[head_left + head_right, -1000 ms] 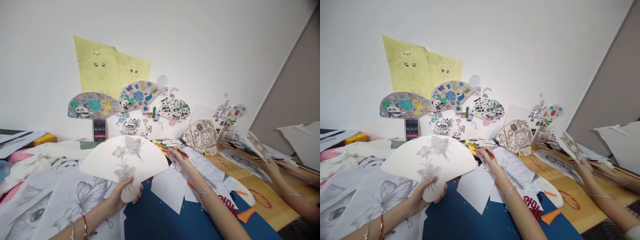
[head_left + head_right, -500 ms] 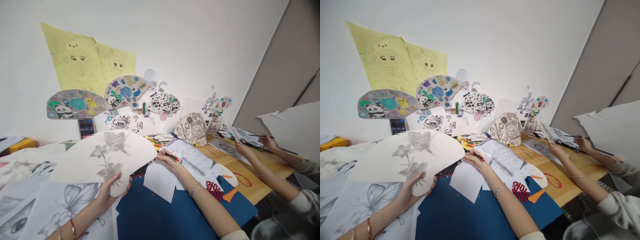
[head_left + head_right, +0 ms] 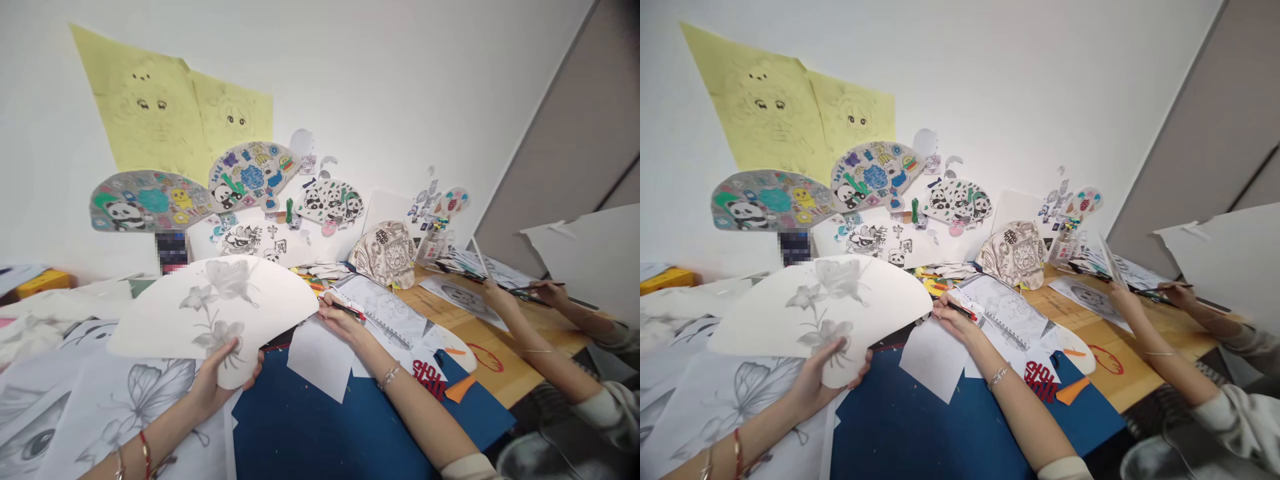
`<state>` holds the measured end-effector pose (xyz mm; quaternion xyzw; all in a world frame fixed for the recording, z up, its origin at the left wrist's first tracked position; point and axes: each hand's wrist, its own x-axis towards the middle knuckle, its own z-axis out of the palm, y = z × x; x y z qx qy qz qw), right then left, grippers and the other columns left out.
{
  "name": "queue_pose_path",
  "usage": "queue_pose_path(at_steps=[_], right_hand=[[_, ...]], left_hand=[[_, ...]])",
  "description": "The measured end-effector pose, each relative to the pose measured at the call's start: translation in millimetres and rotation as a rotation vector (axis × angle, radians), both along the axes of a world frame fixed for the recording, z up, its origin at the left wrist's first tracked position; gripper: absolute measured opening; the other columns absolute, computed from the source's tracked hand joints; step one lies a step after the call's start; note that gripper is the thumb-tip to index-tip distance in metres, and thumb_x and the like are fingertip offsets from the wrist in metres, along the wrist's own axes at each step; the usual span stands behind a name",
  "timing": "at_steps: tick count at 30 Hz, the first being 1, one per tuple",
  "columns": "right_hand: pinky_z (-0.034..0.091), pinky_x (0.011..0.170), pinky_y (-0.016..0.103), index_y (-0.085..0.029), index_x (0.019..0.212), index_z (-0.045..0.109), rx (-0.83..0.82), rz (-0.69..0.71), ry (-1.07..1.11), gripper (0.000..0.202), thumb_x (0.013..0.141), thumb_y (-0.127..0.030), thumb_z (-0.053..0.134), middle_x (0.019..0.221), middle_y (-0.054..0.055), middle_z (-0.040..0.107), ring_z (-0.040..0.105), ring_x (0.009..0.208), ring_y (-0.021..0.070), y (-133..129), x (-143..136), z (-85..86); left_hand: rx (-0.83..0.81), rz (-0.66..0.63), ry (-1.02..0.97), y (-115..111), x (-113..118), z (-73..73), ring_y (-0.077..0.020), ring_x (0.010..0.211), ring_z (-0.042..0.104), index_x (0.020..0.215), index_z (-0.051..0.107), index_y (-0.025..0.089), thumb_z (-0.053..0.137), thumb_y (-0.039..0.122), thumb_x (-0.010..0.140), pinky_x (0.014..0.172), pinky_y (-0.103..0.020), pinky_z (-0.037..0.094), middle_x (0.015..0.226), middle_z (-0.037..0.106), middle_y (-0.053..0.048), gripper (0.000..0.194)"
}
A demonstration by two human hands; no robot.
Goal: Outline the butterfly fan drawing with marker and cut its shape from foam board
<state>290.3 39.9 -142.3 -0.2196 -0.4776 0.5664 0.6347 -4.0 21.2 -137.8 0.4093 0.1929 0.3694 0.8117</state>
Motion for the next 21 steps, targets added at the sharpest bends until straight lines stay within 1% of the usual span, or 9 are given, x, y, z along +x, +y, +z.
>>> queue_pose_path(at_steps=[6, 11, 17, 21], right_hand=[[0.027, 0.056, 0.024, -0.021, 0.068, 0.036, -0.029, 0.026, -0.016, 0.037, 0.064, -0.009, 0.071, 0.060, -0.006, 0.038, 0.037, 0.058, 0.0100, -6, 0, 5.0], [0.028, 0.056, 0.024, -0.021, 0.067, 0.036, -0.037, 0.006, -0.024, 0.036, 0.065, -0.010, 0.070, 0.062, -0.005, 0.037, 0.035, 0.059, 0.0097, -6, 1, 4.0], [0.027, 0.056, 0.024, -0.021, 0.068, 0.037, -0.042, -0.024, -0.024, 0.031, 0.068, -0.010, 0.066, 0.061, -0.006, 0.035, 0.033, 0.058, 0.0095, -8, -7, 5.4], [0.026, 0.055, 0.024, -0.022, 0.069, 0.037, -0.036, -0.067, -0.028, 0.030, 0.067, -0.010, 0.065, 0.061, -0.006, 0.033, 0.031, 0.057, 0.0098, -11, -12, 9.6]], left_hand=[[0.009, -0.022, -0.003, 1, 2, -0.2, -0.0239, 0.066, 0.058, 0.104, 0.057, 0.009, 0.041, 0.035, 0.091, 0.046, -0.029, 0.042, 0.084, 0.062, -0.016, 0.033], [0.050, -0.047, -0.005, -3, 4, 1.6, -0.0229, 0.063, 0.056, 0.103, 0.057, 0.008, 0.039, 0.035, 0.091, 0.043, -0.027, 0.040, 0.081, 0.061, -0.016, 0.034], [0.010, -0.030, 0.004, -4, 3, 3.5, -0.0220, 0.061, 0.057, 0.102, 0.057, 0.009, 0.041, 0.041, 0.091, 0.042, -0.027, 0.040, 0.079, 0.061, -0.015, 0.038], [-0.005, -0.035, -0.011, -3, 1, 3.6, -0.0219, 0.061, 0.056, 0.102, 0.058, 0.009, 0.043, 0.043, 0.089, 0.041, -0.026, 0.040, 0.078, 0.061, -0.014, 0.039]])
